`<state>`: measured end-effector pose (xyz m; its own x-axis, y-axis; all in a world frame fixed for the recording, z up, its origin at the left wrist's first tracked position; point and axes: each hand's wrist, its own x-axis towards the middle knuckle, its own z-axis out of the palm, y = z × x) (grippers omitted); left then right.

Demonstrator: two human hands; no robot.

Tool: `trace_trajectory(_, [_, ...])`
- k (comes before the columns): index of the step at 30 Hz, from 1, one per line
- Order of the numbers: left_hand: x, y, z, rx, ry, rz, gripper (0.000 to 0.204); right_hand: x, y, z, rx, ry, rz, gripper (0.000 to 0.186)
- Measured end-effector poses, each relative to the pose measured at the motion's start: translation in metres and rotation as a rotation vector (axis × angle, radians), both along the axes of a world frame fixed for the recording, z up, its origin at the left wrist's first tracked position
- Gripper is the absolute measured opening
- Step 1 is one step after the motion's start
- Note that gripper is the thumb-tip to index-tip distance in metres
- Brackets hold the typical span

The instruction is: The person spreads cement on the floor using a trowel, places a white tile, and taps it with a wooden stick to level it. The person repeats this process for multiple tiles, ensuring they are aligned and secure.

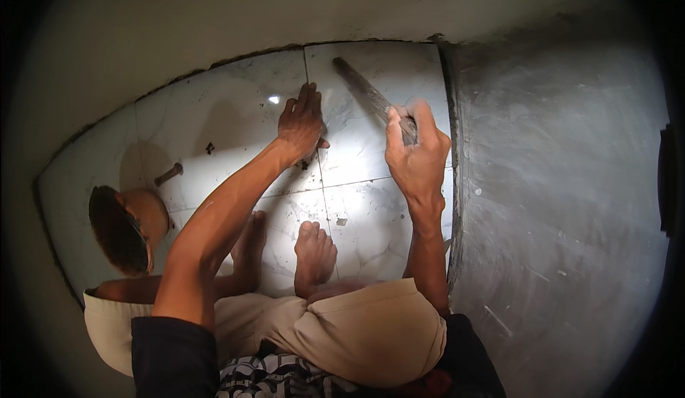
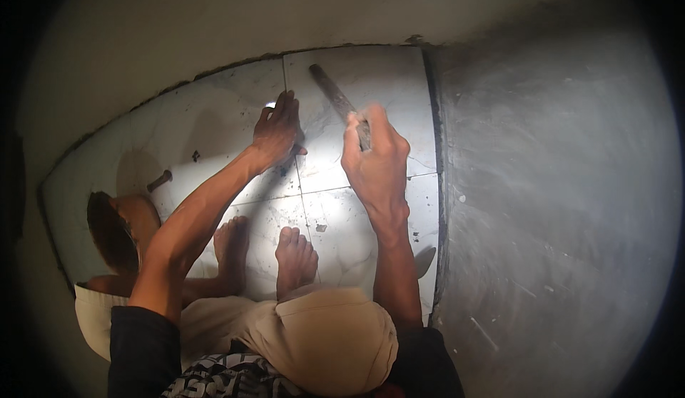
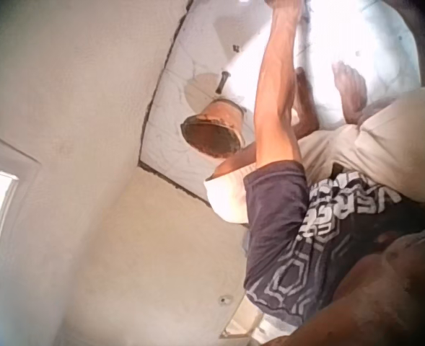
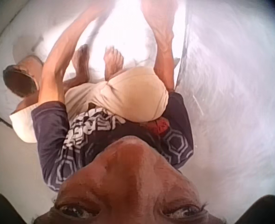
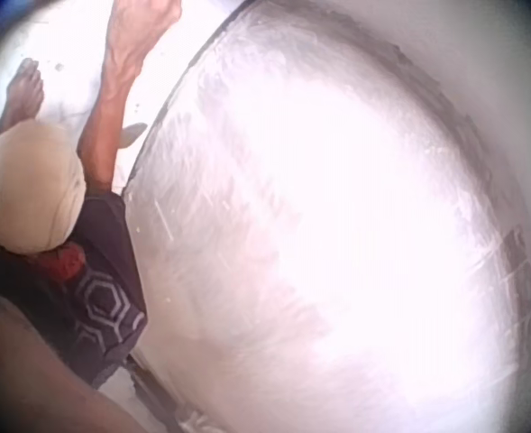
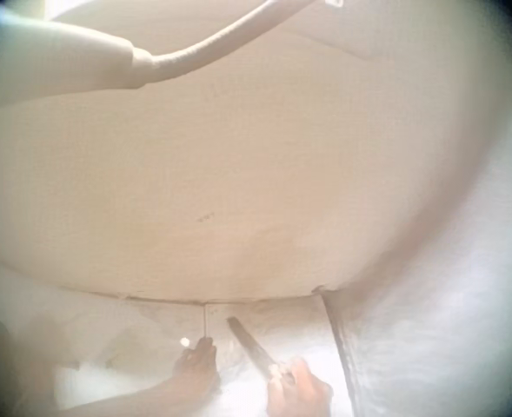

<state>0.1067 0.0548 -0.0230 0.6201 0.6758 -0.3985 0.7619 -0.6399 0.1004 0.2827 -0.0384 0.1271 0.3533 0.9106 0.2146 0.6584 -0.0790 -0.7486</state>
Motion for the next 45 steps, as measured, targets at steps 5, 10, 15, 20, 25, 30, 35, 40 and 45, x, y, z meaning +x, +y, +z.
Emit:
trace_trajectory(5, [0.018, 0.030, 0.024, -0.062, 0.089, 0.018, 0.141, 0.029, -0.013, -0.015, 0.144, -0.174, -0.197, 0.010])
trace_trajectory(10, [0.025, 0.043, 0.027, -0.082, 0.130, 0.043, 0.161, 0.044, -0.023, -0.023, 0.109, -0.192, -0.240, 0.010])
trace_trajectory(15, [0.021, 0.045, 0.024, -0.122, 0.084, 0.053, 0.161, 0.042, -0.021, -0.023, 0.153, -0.192, -0.238, 0.010])
trace_trajectory(20, [0.022, 0.044, 0.022, -0.094, 0.102, 0.055, 0.162, 0.041, -0.028, -0.021, 0.133, -0.218, -0.251, 0.011])
trace_trajectory(25, [0.030, 0.042, 0.032, -0.083, 0.171, 0.052, 0.161, 0.045, -0.036, -0.022, 0.094, -0.166, -0.271, 0.010])
trace_trajectory(30, [0.018, 0.047, 0.026, -0.033, 0.091, 0.012, 0.153, 0.044, -0.060, -0.020, 0.116, -0.054, -0.353, 0.009])
trace_trajectory(35, [-0.002, 0.097, 0.012, 0.113, 0.023, -0.267, 0.110, 0.022, -0.081, -0.004, -0.045, 0.064, -0.237, 0.008])
trace_trajectory(40, [0.008, 0.123, -0.016, 0.110, -0.050, -0.298, 0.078, -0.002, -0.086, -0.010, -0.036, 0.064, -0.170, 0.008])
trace_trajectory(45, [0.009, 0.133, -0.013, -0.018, -0.107, -0.190, 0.063, -0.007, -0.080, -0.017, -0.028, 0.065, -0.079, 0.014])
